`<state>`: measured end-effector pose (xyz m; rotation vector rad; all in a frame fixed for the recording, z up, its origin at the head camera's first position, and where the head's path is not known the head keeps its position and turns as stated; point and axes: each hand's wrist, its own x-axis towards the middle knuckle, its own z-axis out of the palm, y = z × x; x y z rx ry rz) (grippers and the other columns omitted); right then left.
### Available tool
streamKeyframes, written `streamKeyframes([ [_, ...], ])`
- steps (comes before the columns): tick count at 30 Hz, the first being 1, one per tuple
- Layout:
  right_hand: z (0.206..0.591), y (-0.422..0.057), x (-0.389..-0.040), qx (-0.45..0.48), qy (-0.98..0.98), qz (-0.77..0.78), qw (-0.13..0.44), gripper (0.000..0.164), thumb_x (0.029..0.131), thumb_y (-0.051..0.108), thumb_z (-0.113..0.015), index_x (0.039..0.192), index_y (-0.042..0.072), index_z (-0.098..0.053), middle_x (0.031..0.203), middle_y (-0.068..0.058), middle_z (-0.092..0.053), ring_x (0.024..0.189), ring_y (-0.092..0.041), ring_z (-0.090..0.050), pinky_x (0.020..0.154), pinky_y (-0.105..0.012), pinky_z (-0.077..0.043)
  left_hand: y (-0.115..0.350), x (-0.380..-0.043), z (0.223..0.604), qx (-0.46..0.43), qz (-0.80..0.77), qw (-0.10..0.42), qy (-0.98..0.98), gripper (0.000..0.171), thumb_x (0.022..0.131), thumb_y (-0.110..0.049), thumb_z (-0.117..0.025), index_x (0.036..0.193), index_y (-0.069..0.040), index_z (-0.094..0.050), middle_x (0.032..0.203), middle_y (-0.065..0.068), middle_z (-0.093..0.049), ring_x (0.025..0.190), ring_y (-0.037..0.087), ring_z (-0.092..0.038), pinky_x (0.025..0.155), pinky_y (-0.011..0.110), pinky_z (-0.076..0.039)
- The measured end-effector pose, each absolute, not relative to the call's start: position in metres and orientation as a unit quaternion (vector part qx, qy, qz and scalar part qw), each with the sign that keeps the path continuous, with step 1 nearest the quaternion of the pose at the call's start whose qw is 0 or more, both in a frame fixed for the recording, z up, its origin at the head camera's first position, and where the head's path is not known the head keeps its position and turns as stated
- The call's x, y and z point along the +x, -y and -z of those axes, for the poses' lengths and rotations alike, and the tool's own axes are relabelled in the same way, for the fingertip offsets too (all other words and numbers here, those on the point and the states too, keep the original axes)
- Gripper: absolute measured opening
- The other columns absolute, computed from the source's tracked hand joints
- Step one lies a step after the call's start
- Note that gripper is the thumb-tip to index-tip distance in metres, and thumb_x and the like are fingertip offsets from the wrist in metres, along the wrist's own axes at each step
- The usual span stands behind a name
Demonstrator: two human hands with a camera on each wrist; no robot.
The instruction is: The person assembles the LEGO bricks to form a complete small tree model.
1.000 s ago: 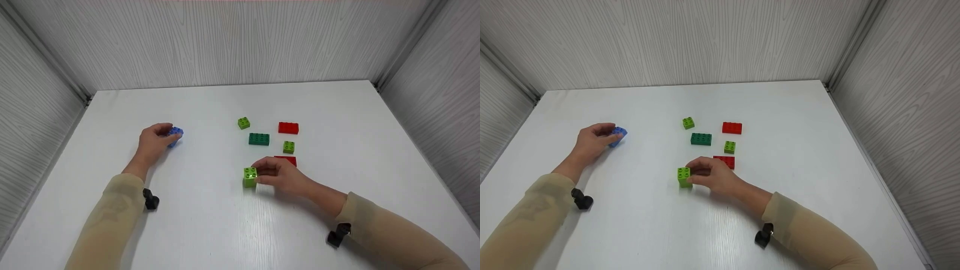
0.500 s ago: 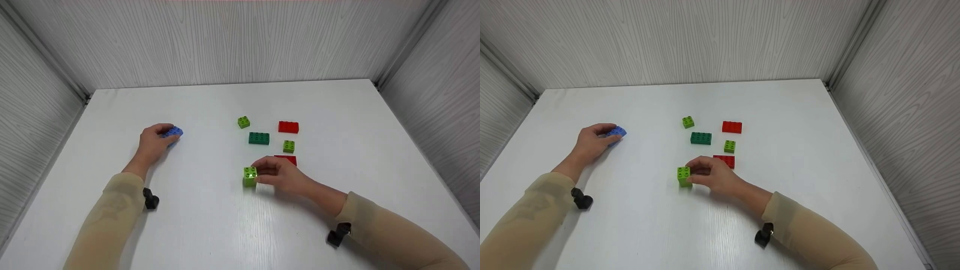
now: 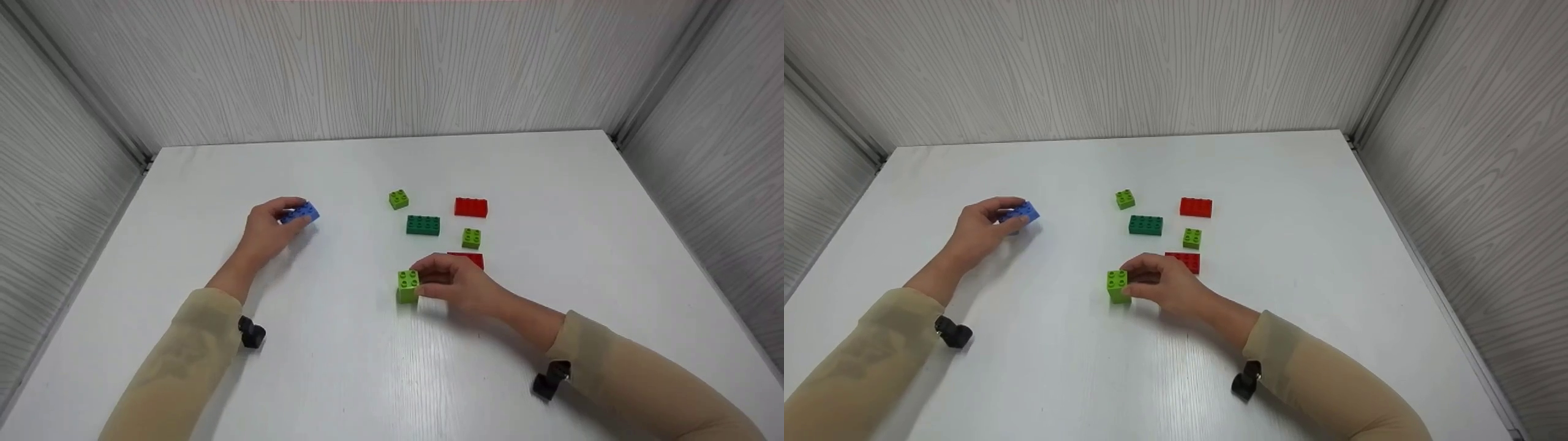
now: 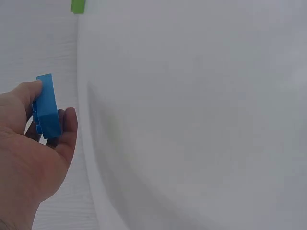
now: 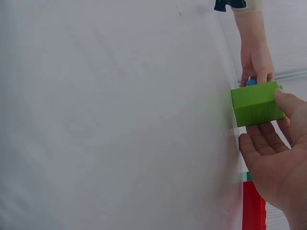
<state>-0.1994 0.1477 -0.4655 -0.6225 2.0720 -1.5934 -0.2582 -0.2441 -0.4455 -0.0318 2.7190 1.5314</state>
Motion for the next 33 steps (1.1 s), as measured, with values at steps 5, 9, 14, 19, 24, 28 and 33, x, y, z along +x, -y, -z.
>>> streamKeyframes([
  [5, 0.465, -0.148, -0.200, -0.225, -0.751, 0.578, 0.226, 0.033, 0.098, 0.013, -0.079, 0.130, 0.013, -0.071, 0.127, -0.005, -0.073, 0.119, -0.024, -0.070, 0.102, -0.031, -0.055, 0.218, -0.249, 0.429, 0.040, -0.511, 0.022, -0.858, 0.045, 0.103, -0.024, -0.074, 0.146, -0.015, -0.065, 0.148, 0.009, -0.058, 0.133, 0.028, -0.053, 0.114, 0.045, -0.046],
  [9, 0.465, -0.148, -0.200, -0.221, -0.751, 0.579, 0.228, 0.033, 0.098, 0.015, -0.079, 0.129, 0.014, -0.071, 0.128, -0.004, -0.073, 0.119, -0.024, -0.070, 0.103, -0.031, -0.054, 0.197, -0.239, 0.420, 0.088, -0.523, 0.030, -0.848, 0.043, 0.100, -0.024, -0.077, 0.141, -0.015, -0.069, 0.142, 0.006, -0.063, 0.126, 0.027, -0.057, 0.109, 0.044, -0.049],
  [14, 0.464, -0.148, -0.200, -0.217, -0.752, 0.578, 0.230, 0.034, 0.097, 0.016, -0.080, 0.130, 0.015, -0.071, 0.128, -0.003, -0.073, 0.119, -0.023, -0.070, 0.103, -0.031, -0.054, 0.173, -0.226, 0.414, 0.121, -0.527, 0.046, -0.840, 0.039, 0.098, -0.025, -0.080, 0.136, -0.020, -0.072, 0.138, 0.002, -0.066, 0.120, 0.025, -0.060, 0.103, 0.042, -0.053],
  [19, 0.464, -0.148, -0.200, -0.223, -0.753, 0.575, 0.229, 0.035, 0.097, 0.016, -0.080, 0.130, 0.015, -0.071, 0.129, -0.003, -0.073, 0.120, -0.023, -0.070, 0.103, -0.032, -0.054, 0.157, -0.212, 0.412, 0.142, -0.523, 0.063, -0.838, 0.038, 0.097, -0.028, -0.081, 0.135, -0.023, -0.074, 0.137, 0.001, -0.067, 0.118, 0.026, -0.062, 0.102, 0.040, -0.055],
  [24, 0.464, -0.149, -0.201, -0.233, -0.758, 0.567, 0.224, 0.035, 0.098, 0.017, -0.080, 0.132, 0.017, -0.071, 0.129, -0.002, -0.072, 0.121, -0.021, -0.069, 0.103, -0.032, -0.054, 0.145, -0.200, 0.415, 0.172, -0.532, 0.064, -0.827, 0.035, 0.097, -0.026, -0.081, 0.131, -0.021, -0.076, 0.134, 0.003, -0.068, 0.113, 0.027, -0.063, 0.096, 0.039, -0.056],
  [28, 0.465, -0.150, -0.201, -0.232, -0.758, 0.565, 0.228, 0.035, 0.098, 0.019, -0.079, 0.132, 0.017, -0.071, 0.129, -0.002, -0.071, 0.122, -0.021, -0.069, 0.104, -0.032, -0.054, 0.138, -0.192, 0.419, 0.189, -0.536, 0.074, -0.819, 0.032, 0.098, -0.023, -0.080, 0.130, -0.020, -0.076, 0.130, 0.001, -0.070, 0.108, 0.025, -0.063, 0.092, 0.037, -0.056],
  [33, 0.465, -0.150, -0.202, -0.232, -0.755, 0.567, 0.231, 0.036, 0.098, 0.018, -0.079, 0.133, 0.017, -0.070, 0.129, -0.003, -0.071, 0.123, -0.022, -0.069, 0.103, -0.032, -0.054, 0.133, -0.185, 0.425, 0.201, -0.530, 0.081, -0.820, 0.033, 0.097, -0.023, -0.081, 0.129, -0.019, -0.077, 0.127, -0.001, -0.072, 0.104, 0.024, -0.063, 0.089, 0.038, -0.055],
])
